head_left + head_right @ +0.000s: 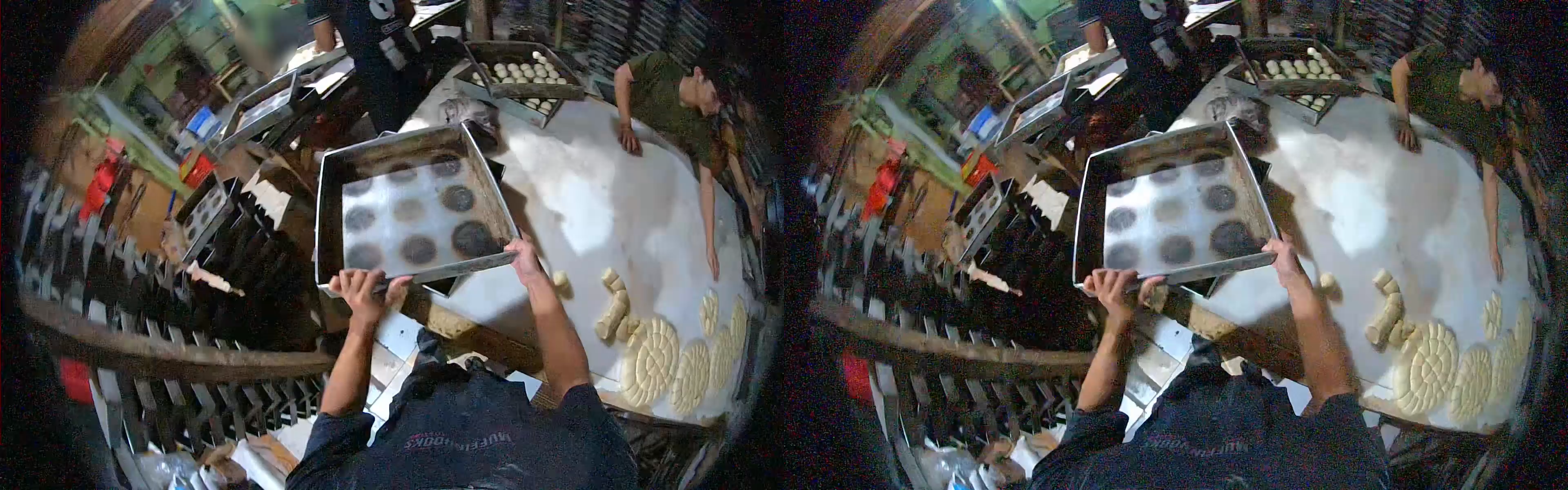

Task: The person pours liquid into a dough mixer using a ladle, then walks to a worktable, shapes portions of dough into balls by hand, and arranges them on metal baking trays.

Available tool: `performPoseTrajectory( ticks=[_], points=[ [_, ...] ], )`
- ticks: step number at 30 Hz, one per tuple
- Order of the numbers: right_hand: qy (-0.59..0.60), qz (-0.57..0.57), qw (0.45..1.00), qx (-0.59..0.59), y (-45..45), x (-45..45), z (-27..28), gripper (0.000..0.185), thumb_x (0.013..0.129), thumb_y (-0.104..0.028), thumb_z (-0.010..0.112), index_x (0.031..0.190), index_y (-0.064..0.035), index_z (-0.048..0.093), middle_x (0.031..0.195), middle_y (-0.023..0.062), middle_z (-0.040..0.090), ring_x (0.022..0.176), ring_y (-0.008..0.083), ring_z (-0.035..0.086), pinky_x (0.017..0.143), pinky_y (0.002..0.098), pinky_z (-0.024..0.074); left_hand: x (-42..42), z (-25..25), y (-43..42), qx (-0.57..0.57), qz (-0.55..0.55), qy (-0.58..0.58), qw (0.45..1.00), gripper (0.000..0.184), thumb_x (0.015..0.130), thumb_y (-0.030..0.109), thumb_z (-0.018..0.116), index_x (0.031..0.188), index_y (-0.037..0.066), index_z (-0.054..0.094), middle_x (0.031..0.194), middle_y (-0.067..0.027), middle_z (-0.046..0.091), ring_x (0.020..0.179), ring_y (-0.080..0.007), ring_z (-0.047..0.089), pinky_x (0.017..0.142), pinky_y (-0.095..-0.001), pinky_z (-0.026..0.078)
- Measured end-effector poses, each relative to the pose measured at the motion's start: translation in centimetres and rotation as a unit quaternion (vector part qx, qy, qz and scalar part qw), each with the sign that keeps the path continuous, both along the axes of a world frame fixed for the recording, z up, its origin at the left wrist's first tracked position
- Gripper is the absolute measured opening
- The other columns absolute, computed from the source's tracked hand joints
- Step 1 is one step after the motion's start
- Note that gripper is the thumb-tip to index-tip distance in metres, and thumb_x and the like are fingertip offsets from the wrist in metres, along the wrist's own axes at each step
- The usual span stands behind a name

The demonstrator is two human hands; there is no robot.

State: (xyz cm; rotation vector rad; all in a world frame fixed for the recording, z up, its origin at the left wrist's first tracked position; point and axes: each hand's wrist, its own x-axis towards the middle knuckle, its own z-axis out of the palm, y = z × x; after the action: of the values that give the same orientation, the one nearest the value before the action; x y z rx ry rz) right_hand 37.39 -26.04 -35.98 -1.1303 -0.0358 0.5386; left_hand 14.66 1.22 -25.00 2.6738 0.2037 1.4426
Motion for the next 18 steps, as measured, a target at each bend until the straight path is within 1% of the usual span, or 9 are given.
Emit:
performPoseTrajectory(
  ticks=[1,3,7,9,10,11,13,16,18],
  points=[
    [-0.008,0.0,1.0,-0.03,-0.1,1.0,-1.6,0.014,0.068,-0.01,0.06,0.081,-0.01,0.056,0.073,-0.003,0.049,0.069,0.0114,0.049,0.065,0.0294,0.0394,0.3,-0.8,0.3,-0.028,-0.023,0.011,0.999,0.033,0.062,0.039,0.082,0.075,0.015,0.064,0.072,-0.0002,0.051,0.08,-0.022,0.046,0.078,-0.0367,0.027],
    [-0.033,-0.051,0.997,-0.044,0.7,0.6,0.7,0.016,0.07,-0.013,0.062,0.085,-0.0091,0.058,0.077,-0.0026,0.052,0.073,0.0112,0.051,0.068,0.0296,0.0396,1.2,-2.4,0.3,0.0,0.008,0.001,1.0,0.029,0.066,0.038,0.079,0.077,0.016,0.064,0.072,-0.0002,0.051,0.081,-0.0225,0.046,0.08,-0.0387,0.025],
    [-0.099,-0.172,0.971,-0.135,0.7,-1.4,1.3,0.016,0.075,-0.016,0.063,0.088,-0.0077,0.061,0.082,-0.0001,0.056,0.078,0.0136,0.053,0.071,0.0315,0.0407,0.9,-4.2,0.3,-0.06,0.008,0.053,0.997,0.026,0.065,0.037,0.079,0.079,0.019,0.066,0.074,0.0,0.052,0.083,-0.0226,0.046,0.081,-0.04,0.024],
    [-0.103,-0.171,0.953,-0.228,-0.4,-4.8,-0.8,0.015,0.076,-0.017,0.062,0.088,-0.0074,0.061,0.083,0.0012,0.057,0.079,0.0152,0.053,0.072,0.0326,0.0413,0.2,-6.8,1.0,-0.027,0.003,0.105,0.994,0.019,0.068,0.035,0.075,0.08,0.022,0.067,0.075,0.0014,0.053,0.084,-0.0225,0.047,0.081,-0.0404,0.025],
    [-0.096,-0.15,0.944,-0.277,-1.0,-7.1,-2.5,0.015,0.076,-0.018,0.061,0.087,-0.0073,0.061,0.083,0.0019,0.057,0.079,0.016,0.054,0.072,0.0332,0.0416,0.6,-4.9,0.3,-0.058,0.013,0.085,0.995,0.014,0.07,0.032,0.069,0.083,0.025,0.068,0.077,0.0035,0.054,0.083,-0.0212,0.048,0.082,-0.0406,0.026],
    [-0.088,-0.112,0.935,-0.326,-1.5,-9.7,-4.4,0.015,0.077,-0.018,0.061,0.087,-0.0071,0.061,0.083,0.0026,0.058,0.08,0.0169,0.054,0.073,0.0337,0.0418,0.3,-5.8,0.9,-0.04,0.017,0.113,0.993,0.018,0.07,0.031,0.066,0.086,0.028,0.069,0.078,0.0049,0.055,0.083,-0.0196,0.05,0.083,-0.0408,0.027],
    [-0.066,-0.009,0.915,-0.399,-1.3,-14.0,-6.8,0.015,0.078,-0.019,0.06,0.087,-0.0068,0.062,0.084,0.0039,0.058,0.081,0.0185,0.054,0.073,0.0349,0.0424,-0.2,-4.1,1.2,-0.059,-0.005,0.176,0.983,0.022,0.069,0.032,0.066,0.09,0.028,0.07,0.08,0.0062,0.057,0.084,-0.0188,0.051,0.082,-0.0403,0.028],
    [-0.055,0.151,0.877,-0.453,0.3,-17.5,-9.5,0.016,0.079,-0.02,0.058,0.086,-0.0063,0.063,0.085,0.0059,0.06,0.082,0.021,0.055,0.075,0.0366,0.0433,-0.5,-2.9,2.0,-0.147,-0.094,0.177,0.969,0.027,0.072,0.026,0.062,0.097,0.025,0.07,0.083,0.0071,0.058,0.079,-0.0178,0.051,0.075,-0.0402,0.029],
    [-0.074,0.218,0.853,-0.469,1.8,-17.8,-11.4,0.017,0.081,-0.021,0.057,0.086,-0.006,0.063,0.086,0.0073,0.06,0.083,0.0226,0.056,0.075,0.0377,0.0439,-0.2,-1.9,2.5,-0.128,-0.078,0.196,0.969,0.025,0.075,0.026,0.062,0.098,0.025,0.07,0.086,0.0066,0.059,0.08,-0.0177,0.051,0.077,-0.0402,0.029]
  ],
)
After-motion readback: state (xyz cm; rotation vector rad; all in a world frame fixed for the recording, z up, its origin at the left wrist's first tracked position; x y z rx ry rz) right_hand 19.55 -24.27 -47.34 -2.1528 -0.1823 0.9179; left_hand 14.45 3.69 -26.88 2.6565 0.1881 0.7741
